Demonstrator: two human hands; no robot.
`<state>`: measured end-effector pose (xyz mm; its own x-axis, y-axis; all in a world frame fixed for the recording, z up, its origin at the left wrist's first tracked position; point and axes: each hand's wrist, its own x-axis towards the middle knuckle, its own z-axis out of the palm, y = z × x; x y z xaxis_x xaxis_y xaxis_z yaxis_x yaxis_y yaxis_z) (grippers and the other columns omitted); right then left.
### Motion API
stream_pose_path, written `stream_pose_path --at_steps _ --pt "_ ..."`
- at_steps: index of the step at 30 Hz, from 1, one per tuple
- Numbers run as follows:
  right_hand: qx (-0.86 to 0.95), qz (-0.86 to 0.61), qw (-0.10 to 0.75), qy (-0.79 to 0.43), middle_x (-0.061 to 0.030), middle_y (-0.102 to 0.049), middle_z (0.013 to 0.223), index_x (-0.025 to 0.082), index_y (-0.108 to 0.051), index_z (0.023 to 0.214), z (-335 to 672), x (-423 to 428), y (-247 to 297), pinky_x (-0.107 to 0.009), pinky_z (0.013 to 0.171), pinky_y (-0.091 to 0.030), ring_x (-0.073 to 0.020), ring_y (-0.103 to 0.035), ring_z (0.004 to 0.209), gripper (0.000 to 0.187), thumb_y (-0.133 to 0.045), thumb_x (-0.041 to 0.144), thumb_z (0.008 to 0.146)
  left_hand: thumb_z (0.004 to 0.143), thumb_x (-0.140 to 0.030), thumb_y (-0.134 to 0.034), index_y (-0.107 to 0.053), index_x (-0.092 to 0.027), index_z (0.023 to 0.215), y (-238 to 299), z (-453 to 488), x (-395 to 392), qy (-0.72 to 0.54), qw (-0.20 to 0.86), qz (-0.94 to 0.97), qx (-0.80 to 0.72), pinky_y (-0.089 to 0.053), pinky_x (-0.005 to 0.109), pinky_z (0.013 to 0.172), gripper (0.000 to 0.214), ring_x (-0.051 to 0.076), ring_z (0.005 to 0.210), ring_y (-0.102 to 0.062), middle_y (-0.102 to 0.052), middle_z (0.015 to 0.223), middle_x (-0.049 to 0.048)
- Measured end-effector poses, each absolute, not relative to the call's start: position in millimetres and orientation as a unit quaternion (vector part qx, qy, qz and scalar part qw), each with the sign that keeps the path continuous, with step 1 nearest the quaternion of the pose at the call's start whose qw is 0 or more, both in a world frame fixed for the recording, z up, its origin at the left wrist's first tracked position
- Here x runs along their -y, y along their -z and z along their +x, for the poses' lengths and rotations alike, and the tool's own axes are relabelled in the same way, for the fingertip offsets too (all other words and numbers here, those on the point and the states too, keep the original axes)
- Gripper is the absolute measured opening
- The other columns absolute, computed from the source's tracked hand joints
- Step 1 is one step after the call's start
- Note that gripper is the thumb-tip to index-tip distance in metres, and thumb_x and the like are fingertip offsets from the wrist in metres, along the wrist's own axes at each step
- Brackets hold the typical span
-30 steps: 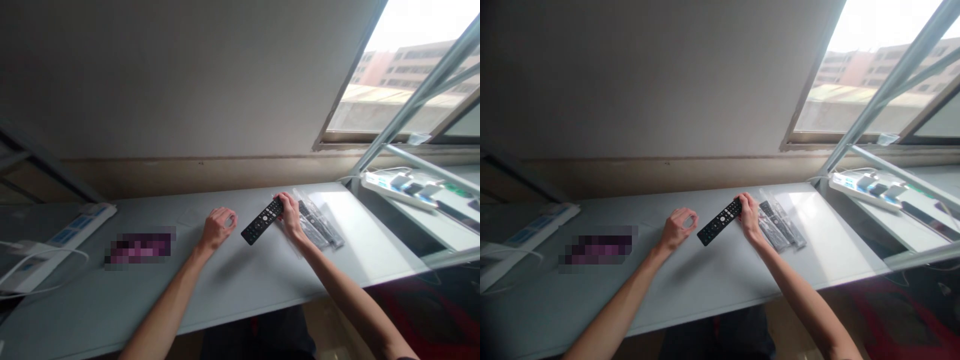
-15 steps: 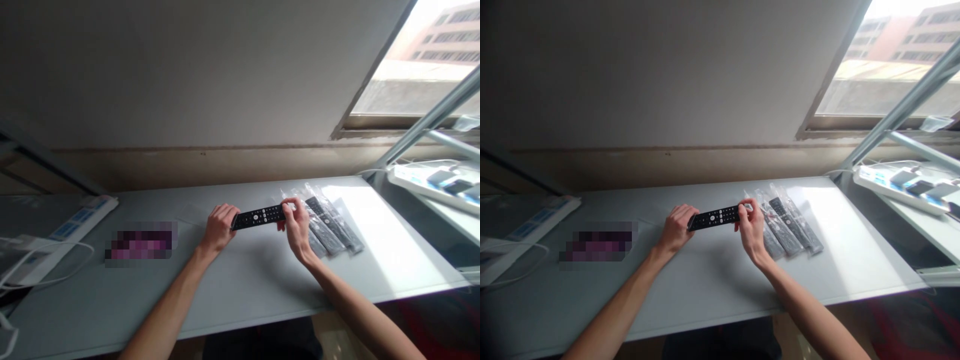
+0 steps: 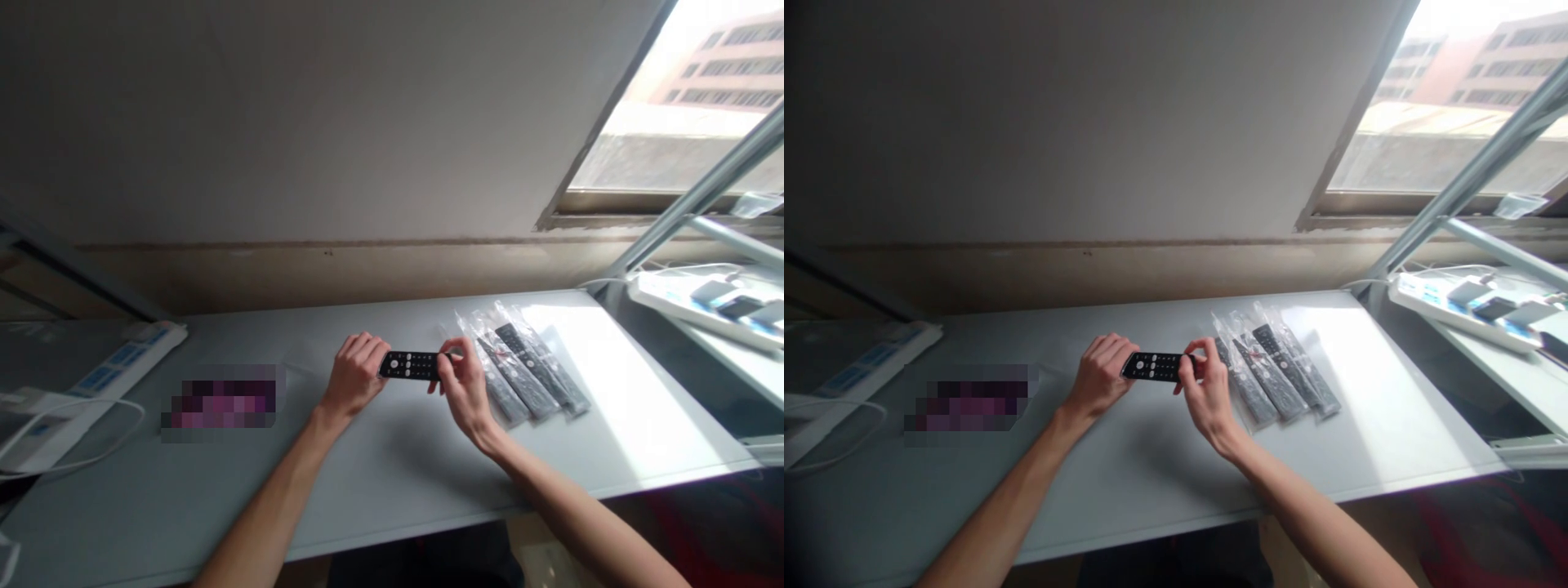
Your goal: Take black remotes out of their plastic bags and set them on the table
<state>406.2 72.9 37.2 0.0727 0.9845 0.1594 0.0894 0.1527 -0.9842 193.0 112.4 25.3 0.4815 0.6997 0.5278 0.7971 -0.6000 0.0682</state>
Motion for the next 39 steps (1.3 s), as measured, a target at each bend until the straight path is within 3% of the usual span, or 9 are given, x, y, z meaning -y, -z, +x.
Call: stream_pose_path --at_steps 4,7,12,15,20,25,31,35,39 --pt "0.590 -0.451 0.471 -0.477 0.0005 -0.073 0.087 0.028 -0.045 0.110 386 -55 -29 -0.025 0.053 -0.048 -0.0160 -0.069 0.061 0.023 -0.062 0.041 0.101 0.106 -0.022 -0.051 -0.068 -0.020 0.093 -28 207 -103 0.228 0.113 -0.887 0.385 -0.048 0.042 0.086 0.021 0.029 0.091 -0.062 -0.070 0.090 0.0094" --pt "0.566 -0.449 0.510 -0.467 0.0028 -0.070 0.082 0.028 -0.042 0.110 385 -59 -23 -0.026 0.055 -0.049 -0.0148 -0.066 0.060 0.026 -0.062 0.043 0.103 0.106 -0.022 -0.053 -0.070 -0.019 0.120 -29 214 -100 0.255 0.118 -0.877 0.390 -0.049 0.045 0.099 0.022 0.031 0.105 -0.064 -0.072 0.105 0.0116" --pt "0.466 -0.465 0.602 -0.451 0.0098 -0.064 0.070 0.030 -0.035 0.112 407 -87 -25 -0.023 0.047 -0.045 -0.0129 -0.061 0.048 0.043 -0.067 0.056 0.099 0.097 -0.017 -0.065 -0.044 -0.019 0.161 -26 199 -111 0.277 0.116 -0.833 0.464 -0.042 0.052 0.118 0.067 0.037 0.137 -0.055 -0.067 0.137 0.0167" --pt "0.448 -0.468 0.618 -0.446 0.0138 -0.058 0.060 0.030 -0.034 0.107 419 -98 -31 -0.020 0.044 -0.040 -0.0113 -0.055 0.040 0.047 -0.067 0.062 0.097 0.094 -0.016 -0.066 -0.050 -0.016 0.154 -22 187 -118 0.281 0.111 -0.816 0.492 -0.044 0.053 0.115 0.062 0.040 0.136 -0.056 -0.070 0.132 0.0174" --pt "0.456 -0.460 0.624 -0.436 0.0109 -0.057 0.063 0.029 -0.040 0.098 419 -95 -36 -0.021 0.045 -0.041 -0.0106 -0.055 0.045 0.044 -0.070 0.060 0.096 0.096 -0.016 -0.062 -0.066 -0.022 0.100 -18 189 -116 0.257 0.068 -0.809 0.524 -0.051 0.038 0.082 0.008 0.029 0.090 -0.069 -0.074 0.093 0.0081" --pt "0.534 -0.465 0.558 -0.433 0.0036 -0.059 0.071 0.024 -0.065 0.097 410 -83 -35 -0.024 0.050 -0.045 -0.0118 -0.054 0.056 0.035 -0.070 0.059 0.097 0.095 -0.014 -0.060 -0.062 -0.023 0.088 -23 199 -108 0.281 0.075 -0.800 0.524 -0.045 0.034 0.070 0.011 0.025 0.076 -0.068 -0.071 0.081 0.0054" --pt "0.634 -0.405 0.429 -0.500 0.0050 -0.055 0.064 0.018 -0.078 0.128 409 -78 -39 -0.023 0.052 -0.043 -0.0105 -0.048 0.056 0.047 -0.068 0.054 0.100 0.091 -0.014 -0.066 -0.062 -0.023 0.093 -25 196 -105 0.296 0.078 -0.793 0.527 -0.049 0.034 0.072 0.011 0.026 0.079 -0.072 -0.075 0.085 0.0060" --pt "0.591 -0.403 0.489 -0.498 0.0008 -0.063 0.071 0.018 -0.081 0.103 414 -84 -42 -0.024 0.051 -0.045 -0.0114 -0.057 0.057 0.038 -0.065 0.052 0.101 0.089 -0.015 -0.071 -0.065 -0.024 0.118 -22 198 -104 0.313 0.042 -0.795 0.518 -0.055 0.035 0.081 0.030 0.029 0.093 -0.077 -0.080 0.104 0.0078" --pt "0.533 -0.426 0.566 -0.463 -0.0025 -0.067 0.078 0.019 -0.077 0.089 425 -99 -43 -0.025 0.054 -0.052 -0.0148 -0.063 0.067 0.031 -0.069 0.049 0.096 0.089 -0.014 -0.072 -0.052 -0.029 0.149 -19 207 -101 0.305 -0.026 -0.807 0.505 -0.059 0.033 0.084 0.065 0.028 0.105 -0.078 -0.078 0.128 0.0069"
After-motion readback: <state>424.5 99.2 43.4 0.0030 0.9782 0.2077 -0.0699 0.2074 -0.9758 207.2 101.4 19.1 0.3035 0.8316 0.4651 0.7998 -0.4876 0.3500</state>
